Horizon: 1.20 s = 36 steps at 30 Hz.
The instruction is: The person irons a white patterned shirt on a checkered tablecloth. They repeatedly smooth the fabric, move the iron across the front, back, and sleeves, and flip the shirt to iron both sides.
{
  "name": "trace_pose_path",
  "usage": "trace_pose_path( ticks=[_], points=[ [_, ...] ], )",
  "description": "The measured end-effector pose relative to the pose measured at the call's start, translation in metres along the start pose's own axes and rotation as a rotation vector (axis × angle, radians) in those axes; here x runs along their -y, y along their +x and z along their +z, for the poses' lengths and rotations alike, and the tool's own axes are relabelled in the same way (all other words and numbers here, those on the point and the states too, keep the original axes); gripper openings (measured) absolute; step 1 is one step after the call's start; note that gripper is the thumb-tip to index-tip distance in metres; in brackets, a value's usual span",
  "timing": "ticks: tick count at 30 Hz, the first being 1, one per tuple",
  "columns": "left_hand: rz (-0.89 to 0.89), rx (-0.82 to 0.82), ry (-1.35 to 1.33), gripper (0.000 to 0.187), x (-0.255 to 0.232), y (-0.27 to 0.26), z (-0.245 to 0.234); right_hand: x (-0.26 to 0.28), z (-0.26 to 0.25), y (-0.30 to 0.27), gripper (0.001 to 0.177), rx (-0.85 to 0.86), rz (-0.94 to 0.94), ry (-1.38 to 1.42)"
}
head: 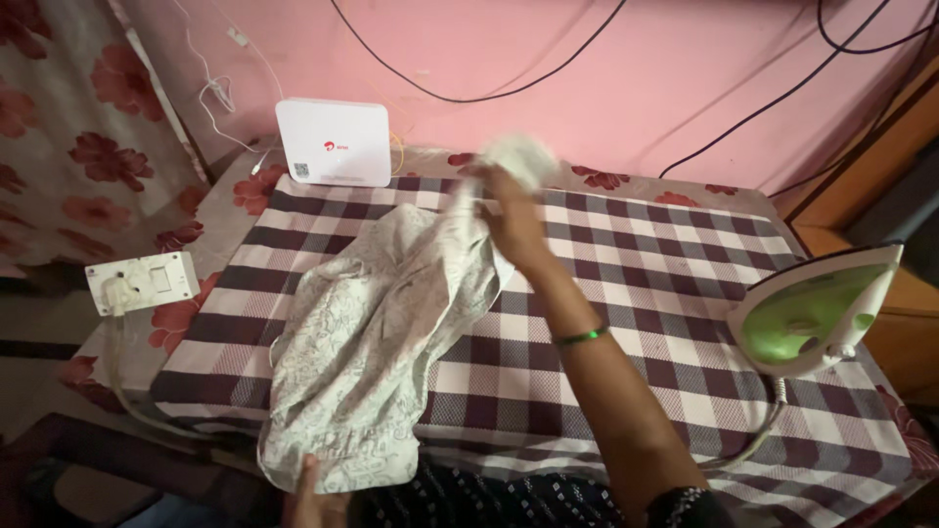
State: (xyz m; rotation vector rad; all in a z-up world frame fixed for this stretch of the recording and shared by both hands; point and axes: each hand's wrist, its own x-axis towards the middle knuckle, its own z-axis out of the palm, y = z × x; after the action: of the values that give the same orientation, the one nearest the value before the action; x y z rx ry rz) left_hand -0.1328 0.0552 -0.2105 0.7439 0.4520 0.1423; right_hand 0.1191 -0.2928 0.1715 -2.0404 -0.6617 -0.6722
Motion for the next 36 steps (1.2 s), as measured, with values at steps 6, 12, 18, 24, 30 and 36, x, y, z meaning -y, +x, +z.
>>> trace_pose_path(
  ticks=[6,12,18,24,30,36],
  points=[
    [-0.239,0.149,0.144,0.075,0.053,-0.015,0.037,0.011,0.024,-0.011,0.053,0.171,-0.153,-0.324],
    [-0.102,0.081,0.202,0.066,0.023,-0.034,0.057,-0.073,0.026,-0.071,0.067,0.443,0.597,-0.682],
    [0.415,0.202,0.438,0.062,-0.064,-0.072,0.100,-0.167,0.030,-0.095,0.059,0.065,0.800,-0.376],
    [0.422,0.211,0.585,0.048,-0.116,-0.091,0.130,-0.086,-0.116,-0.154,0.096,-0.412,0.957,0.348],
    [0.272,0.224,0.604,0.032,-0.134,-0.069,0.152,0.013,-0.243,-0.227,0.067,-0.832,0.959,0.435],
    [0.164,0.283,0.609,0.017,-0.143,-0.049,0.161,0.032,-0.261,-0.213,0.033,-0.795,0.944,0.380]
  ],
)
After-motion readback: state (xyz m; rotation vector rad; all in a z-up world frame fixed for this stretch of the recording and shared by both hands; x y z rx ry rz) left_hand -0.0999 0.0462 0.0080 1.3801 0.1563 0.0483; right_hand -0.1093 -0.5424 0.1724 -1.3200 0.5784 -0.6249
